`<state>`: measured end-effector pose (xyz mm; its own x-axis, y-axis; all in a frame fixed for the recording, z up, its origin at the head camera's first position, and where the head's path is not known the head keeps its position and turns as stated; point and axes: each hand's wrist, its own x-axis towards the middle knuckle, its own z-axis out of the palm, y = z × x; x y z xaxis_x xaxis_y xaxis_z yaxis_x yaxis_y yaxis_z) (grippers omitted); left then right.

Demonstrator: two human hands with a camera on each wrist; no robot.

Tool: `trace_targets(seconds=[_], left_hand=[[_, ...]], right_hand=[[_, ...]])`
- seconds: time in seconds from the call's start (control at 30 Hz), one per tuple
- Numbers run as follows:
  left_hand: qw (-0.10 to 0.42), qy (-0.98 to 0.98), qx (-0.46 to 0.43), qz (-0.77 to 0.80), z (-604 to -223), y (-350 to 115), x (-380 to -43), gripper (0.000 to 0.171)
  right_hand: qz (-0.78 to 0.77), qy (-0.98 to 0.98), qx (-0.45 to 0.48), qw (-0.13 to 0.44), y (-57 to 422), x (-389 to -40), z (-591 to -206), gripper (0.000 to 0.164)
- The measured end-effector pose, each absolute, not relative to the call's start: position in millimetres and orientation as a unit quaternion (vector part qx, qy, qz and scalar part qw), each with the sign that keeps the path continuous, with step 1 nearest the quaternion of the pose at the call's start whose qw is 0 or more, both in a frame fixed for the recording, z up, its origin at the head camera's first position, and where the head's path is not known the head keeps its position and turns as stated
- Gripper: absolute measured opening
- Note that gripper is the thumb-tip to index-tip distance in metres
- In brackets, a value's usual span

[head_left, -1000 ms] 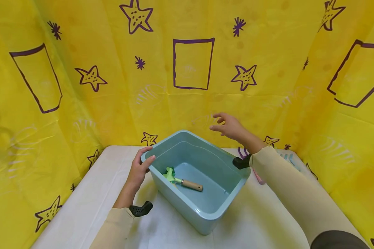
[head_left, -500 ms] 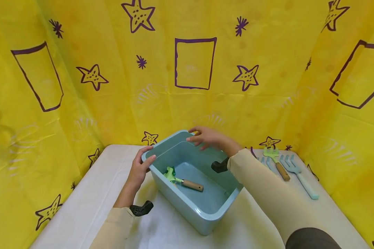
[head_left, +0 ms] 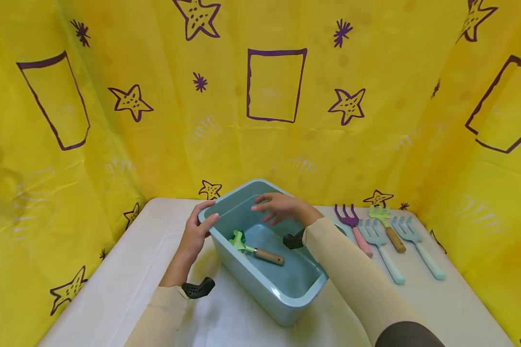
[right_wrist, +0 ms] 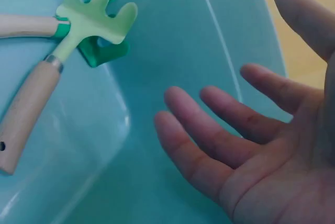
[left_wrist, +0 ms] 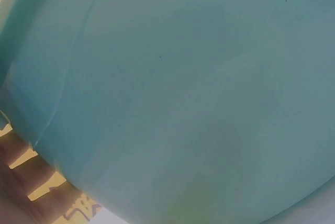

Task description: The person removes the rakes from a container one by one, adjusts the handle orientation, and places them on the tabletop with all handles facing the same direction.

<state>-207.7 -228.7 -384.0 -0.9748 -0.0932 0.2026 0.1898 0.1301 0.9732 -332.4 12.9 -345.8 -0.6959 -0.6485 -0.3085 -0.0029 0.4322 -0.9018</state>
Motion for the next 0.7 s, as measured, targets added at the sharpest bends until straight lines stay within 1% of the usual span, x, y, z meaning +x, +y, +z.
trace_targets(seconds=[0.13, 0.27, 0.37, 0.5, 0.7], left_hand=[[0.11, -0.743, -0.033, -0.659, -389.6, -231.7, -213.2, 0.05], [0.113, -0.74, -0.03, -0.663, -402.9, -238.2, -223.8, 0.049], [0.12, -0.739, -0.032, -0.662, -408.5, -241.4, -228.0, 0.048], [0.129, -0.739, -0.039, -0.661, -411.1, -242.3, -228.9, 0.047], [0.127, -0.742, -0.038, -0.658, -412.5, -242.2, -228.3, 0.047]], right_hand=[[-0.464, 0.783, -0.216, 0.354, 13.8, -331.5, -350.9, 0.05], [-0.42, 0.786, -0.227, 0.393, 12.3, -328.6, -353.7, 0.042], [-0.392, 0.786, -0.228, 0.42, 9.8, -327.0, -356.3, 0.042], [-0.353, 0.8, -0.225, 0.43, 8.0, -323.8, -361.3, 0.046], [-0.288, 0.819, -0.218, 0.446, 5.2, -318.1, -367.9, 0.05]])
